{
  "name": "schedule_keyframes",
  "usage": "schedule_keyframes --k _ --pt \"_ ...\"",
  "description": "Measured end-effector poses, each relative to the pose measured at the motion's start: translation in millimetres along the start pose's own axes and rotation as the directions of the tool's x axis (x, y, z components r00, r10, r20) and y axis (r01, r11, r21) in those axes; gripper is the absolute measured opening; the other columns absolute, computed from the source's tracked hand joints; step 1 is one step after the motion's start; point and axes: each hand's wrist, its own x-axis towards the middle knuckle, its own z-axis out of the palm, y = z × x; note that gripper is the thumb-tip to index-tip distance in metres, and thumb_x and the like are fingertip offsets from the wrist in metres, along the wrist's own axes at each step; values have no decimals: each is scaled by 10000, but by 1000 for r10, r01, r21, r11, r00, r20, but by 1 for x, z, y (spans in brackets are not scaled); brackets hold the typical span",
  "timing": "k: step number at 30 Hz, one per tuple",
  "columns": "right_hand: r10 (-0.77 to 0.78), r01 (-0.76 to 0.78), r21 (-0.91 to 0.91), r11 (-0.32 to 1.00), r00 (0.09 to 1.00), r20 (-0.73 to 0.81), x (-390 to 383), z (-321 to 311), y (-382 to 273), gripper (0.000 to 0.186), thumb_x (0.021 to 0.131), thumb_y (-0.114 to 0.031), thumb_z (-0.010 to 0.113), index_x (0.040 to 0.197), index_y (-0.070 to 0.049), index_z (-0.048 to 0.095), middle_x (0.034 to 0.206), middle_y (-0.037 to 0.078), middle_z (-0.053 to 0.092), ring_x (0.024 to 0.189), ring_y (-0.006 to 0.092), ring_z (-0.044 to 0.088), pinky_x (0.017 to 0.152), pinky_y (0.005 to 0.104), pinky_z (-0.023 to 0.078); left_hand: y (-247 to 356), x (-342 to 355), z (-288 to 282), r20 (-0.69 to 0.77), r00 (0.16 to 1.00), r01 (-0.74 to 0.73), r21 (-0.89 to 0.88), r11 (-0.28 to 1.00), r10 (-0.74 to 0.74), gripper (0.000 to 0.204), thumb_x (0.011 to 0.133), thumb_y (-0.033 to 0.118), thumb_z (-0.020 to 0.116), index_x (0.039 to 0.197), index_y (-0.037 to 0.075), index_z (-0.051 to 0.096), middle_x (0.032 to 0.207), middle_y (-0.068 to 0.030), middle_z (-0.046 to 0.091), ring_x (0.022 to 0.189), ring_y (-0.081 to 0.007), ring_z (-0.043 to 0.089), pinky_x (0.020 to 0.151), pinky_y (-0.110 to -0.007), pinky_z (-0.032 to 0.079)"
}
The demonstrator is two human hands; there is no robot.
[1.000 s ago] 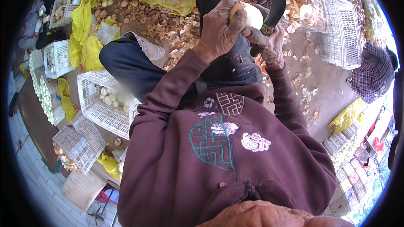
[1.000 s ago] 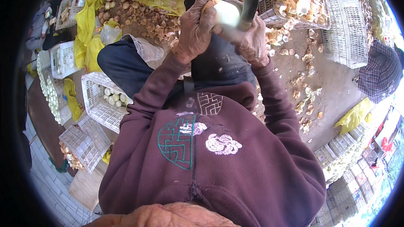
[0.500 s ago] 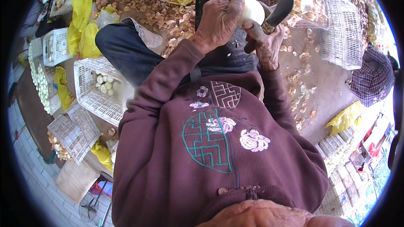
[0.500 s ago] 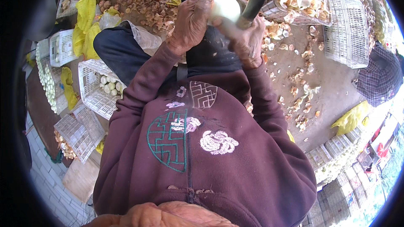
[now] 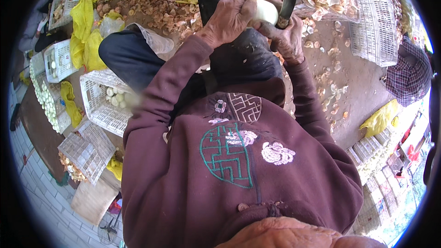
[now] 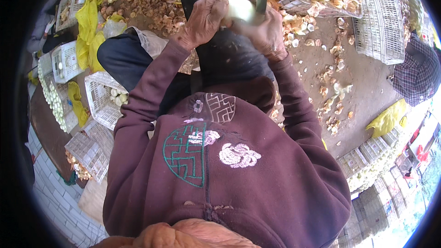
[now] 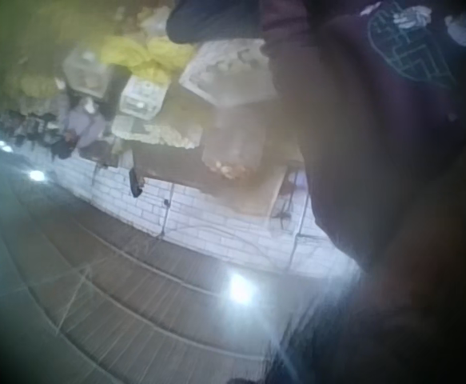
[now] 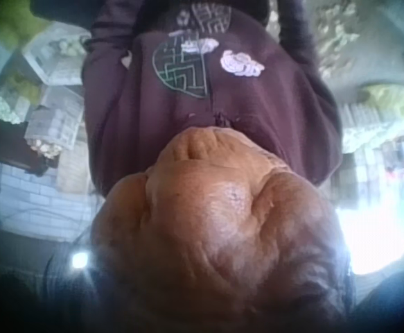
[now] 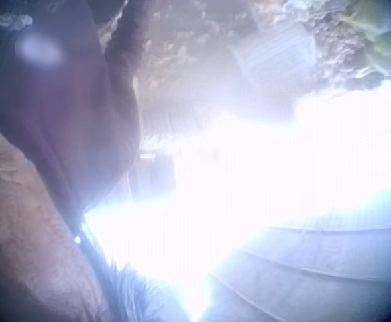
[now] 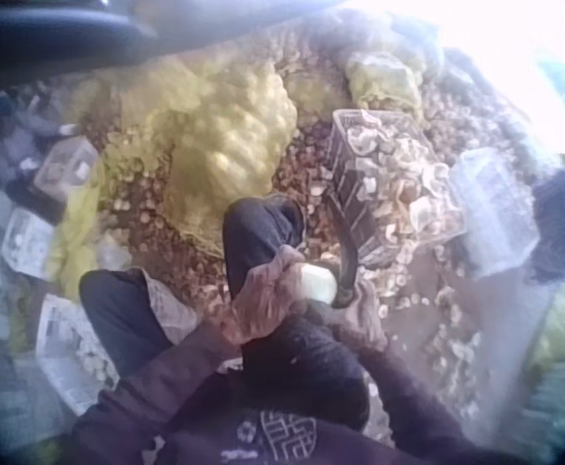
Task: The person sits on the floor and peels onions one by one using a small knife. They remove the dry outer layers and place the peeled onions into a white plastic basket nearby.
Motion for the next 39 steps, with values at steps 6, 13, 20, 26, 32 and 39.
schedule_keyframes --k 6,13,20,26,32,39 --pt "129 -127 -23 992 987 92 3 -6 32 475 715 -277 750 1092 -19 620 971 108 673 856 201 642 804 342 516 -25 2 8 -214 977 1 69 998 14 215 865 128 531 1033 -5 548 674 -135 588 624 -220 636 593 -334 501" --pt "326 -318 760 568 934 147 -10 -7 62 675 747 -435 661 1187 46 485 720 68 557 487 94 448 471 273 419 -13 1 14 -336 940 82 77 994 -51 106 859 86 531 929 15 568 588 -84 550 529 -130 597 517 -280 482" --pt "39 -141 984 -105 989 146 -12 -63 95 614 793 -438 632 1252 -67 459 1124 123 557 810 207 574 599 330 530 -27 79 -15 -299 951 -114 -115 987 75 135 934 101 454 969 23 558 797 -14 568 690 -92 563 577 -268 498" --pt "126 3 704 711 983 -131 -20 -140 141 486 848 -256 628 1254 -41 471 1091 117 505 908 198 535 740 321 473 31 122 -7 270 962 66 -399 914 48 497 866 357 627 1197 20 472 1071 -101 585 896 -206 609 744 -333 519" --pt "50 -58 68 996 992 117 33 -3 -39 578 769 -292 748 1185 49 537 728 40 591 539 78 516 465 197 391 41 -6 -43 15 989 128 -573 810 -146 677 794 430 717 1239 14 422 1072 -123 583 897 -219 635 683 -301 556" --pt "-11 27 -20 999 828 561 37 93 -121 480 817 -363 687 1100 11 584 802 47 658 529 71 511 451 189 366 47 -221 -142 -671 575 -165 -655 737 -468 399 930 253 538 1185 -50 491 1113 -170 599 923 -201 633 639 -272 557"
